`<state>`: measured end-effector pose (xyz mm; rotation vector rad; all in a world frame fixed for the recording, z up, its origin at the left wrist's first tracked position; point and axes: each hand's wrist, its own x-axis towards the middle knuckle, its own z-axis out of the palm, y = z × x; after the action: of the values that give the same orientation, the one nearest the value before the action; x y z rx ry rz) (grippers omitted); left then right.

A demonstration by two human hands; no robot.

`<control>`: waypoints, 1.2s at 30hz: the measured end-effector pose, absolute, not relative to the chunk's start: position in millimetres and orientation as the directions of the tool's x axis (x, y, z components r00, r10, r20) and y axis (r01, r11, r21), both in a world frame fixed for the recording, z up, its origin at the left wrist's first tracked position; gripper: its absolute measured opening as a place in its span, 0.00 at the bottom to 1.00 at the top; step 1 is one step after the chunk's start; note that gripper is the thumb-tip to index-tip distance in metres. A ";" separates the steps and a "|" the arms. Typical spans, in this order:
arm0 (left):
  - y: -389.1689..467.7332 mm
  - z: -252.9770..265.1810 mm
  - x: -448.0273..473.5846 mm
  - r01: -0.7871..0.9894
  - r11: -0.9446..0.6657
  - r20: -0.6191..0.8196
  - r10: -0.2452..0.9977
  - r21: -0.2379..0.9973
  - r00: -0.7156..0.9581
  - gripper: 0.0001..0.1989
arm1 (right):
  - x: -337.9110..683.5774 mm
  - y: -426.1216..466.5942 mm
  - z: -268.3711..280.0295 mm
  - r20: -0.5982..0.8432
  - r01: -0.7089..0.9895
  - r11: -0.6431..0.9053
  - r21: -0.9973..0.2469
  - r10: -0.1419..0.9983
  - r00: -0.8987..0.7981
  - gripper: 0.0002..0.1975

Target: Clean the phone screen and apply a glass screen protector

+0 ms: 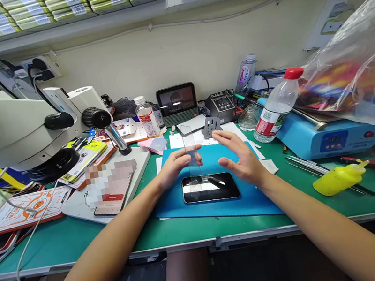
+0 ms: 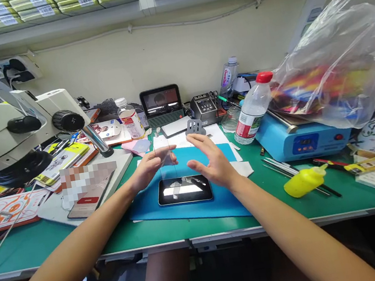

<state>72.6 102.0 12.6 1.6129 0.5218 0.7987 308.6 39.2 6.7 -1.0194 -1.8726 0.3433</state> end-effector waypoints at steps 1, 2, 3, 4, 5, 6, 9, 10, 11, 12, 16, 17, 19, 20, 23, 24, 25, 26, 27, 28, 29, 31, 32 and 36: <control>101.5 12.4 71.1 -0.093 -0.144 0.168 0.704 0.985 0.690 0.40 | 309.0 38.6 7.2 0.616 0.545 0.622 -0.562 0.755 -0.226 0.32; 99.9 12.3 70.0 -0.088 -0.103 0.134 0.687 0.991 0.714 0.40 | 309.0 38.0 7.5 0.616 0.569 0.632 -0.527 0.745 -0.256 0.33; 97.6 12.3 69.2 -0.079 -0.076 0.110 0.668 0.994 0.736 0.41 | 308.7 37.4 7.5 0.611 0.580 0.644 -0.500 0.736 -0.292 0.35; 94.9 12.2 68.6 -0.075 -0.064 0.099 0.652 0.995 0.752 0.42 | 308.2 36.9 7.3 0.603 0.582 0.656 -0.481 0.729 -0.324 0.36; 92.2 12.2 68.1 -0.072 -0.065 0.097 0.635 0.995 0.766 0.43 | 307.8 36.5 6.9 0.599 0.578 0.666 -0.471 0.723 -0.345 0.37; 89.7 12.1 67.8 -0.066 -0.082 0.103 0.621 0.994 0.777 0.44 | 307.5 36.3 6.6 0.602 0.570 0.673 -0.472 0.718 -0.350 0.39; 84.8 11.8 66.7 0.038 -0.308 0.166 0.607 0.951 0.777 0.40 | 309.1 36.0 6.3 0.637 0.541 0.664 -0.517 0.720 -0.276 0.40; 84.3 11.4 66.4 0.103 -0.429 0.204 0.609 0.897 0.766 0.38 | 310.3 35.9 6.6 0.646 0.534 0.657 -0.531 0.722 -0.246 0.39; 84.3 10.9 65.9 0.171 -0.549 0.252 0.610 0.818 0.751 0.36 | 311.9 35.6 7.0 0.654 0.533 0.654 -0.536 0.721 -0.227 0.38; 84.7 10.1 65.5 0.235 -0.648 0.305 0.607 0.724 0.734 0.36 | 313.6 35.2 7.4 0.662 0.536 0.655 -0.532 0.717 -0.218 0.38; 89.8 6.2 63.3 0.367 -0.819 0.447 0.555 0.441 0.702 0.34 | 319.3 33.7 8.4 0.680 0.559 0.672 -0.487 0.693 -0.240 0.35; 91.2 5.4 62.7 0.384 -0.831 0.457 0.546 0.403 0.702 0.34 | 320.2 33.8 8.2 0.672 0.563 0.670 -0.483 0.696 -0.252 0.34; 93.2 4.3 61.8 0.409 -0.843 0.463 0.535 0.350 0.707 0.34 | 321.2 34.5 7.2 0.644 0.575 0.666 -0.475 0.709 -0.289 0.29; 93.8 4.0 61.5 0.418 -0.845 0.464 0.533 0.333 0.708 0.34 | 321.4 35.1 6.6 0.630 0.585 0.666 -0.464 0.712 -0.311 0.26; 93.7 3.3 61.7 0.426 -0.847 0.471 0.532 0.319 0.704 0.33 | 321.7 36.8 5.4 0.617 0.616 0.672 -0.412 0.703 -0.354 0.20; 93.3 3.2 62.0 0.426 -0.845 0.473 0.534 0.322 0.701 0.32 | 321.9 37.1 5.4 0.619 0.624 0.672 -0.399 0.699 -0.357 0.19; 92.9 3.1 62.4 0.426 -0.844 0.474 0.536 0.327 0.699 0.32 | 322.0 37.3 5.5 0.622 0.631 0.671 -0.390 0.697 -0.357 0.18; 92.5 3.1 62.8 0.426 -0.842 0.472 0.539 0.330 0.698 0.32 | 322.1 37.2 5.7 0.623 0.638 0.669 -0.382 0.696 -0.357 0.18; 92.0 3.2 63.1 0.428 -0.841 0.468 0.540 0.331 0.699 0.32 | 322.1 37.0 5.9 0.622 0.642 0.667 -0.377 0.696 -0.357 0.17; 91.6 3.6 63.3 0.430 -0.840 0.461 0.541 0.329 0.703 0.32 | 322.0 36.7 6.0 0.621 0.645 0.666 -0.374 0.697 -0.359 0.16; 91.2 4.0 63.5 0.433 -0.841 0.454 0.540 0.325 0.709 0.31 | 321.7 36.3 6.1 0.619 0.645 0.667 -0.374 0.697 -0.362 0.16; 90.5 5.2 63.6 0.440 -0.842 0.444 0.539 0.314 0.716 0.31 | 320.8 35.7 6.1 0.614 0.638 0.670 -0.380 0.699 -0.368 0.15; 90.2 5.8 63.5 0.444 -0.841 0.440 0.540 0.308 0.717 0.31 | 320.3 35.5 6.1 0.612 0.631 0.673 -0.385 0.698 -0.371 0.15; 89.6 6.7 63.4 0.462 -0.838 0.414 0.546 0.291 0.729 0.31 | 320.5 34.8 10.0 0.627 0.603 0.677 -0.422 0.699 -0.345 0.14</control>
<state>63.4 89.6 6.7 2.7628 0.8123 0.7407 320.5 34.8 10.0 -1.0010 -2.0588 0.1462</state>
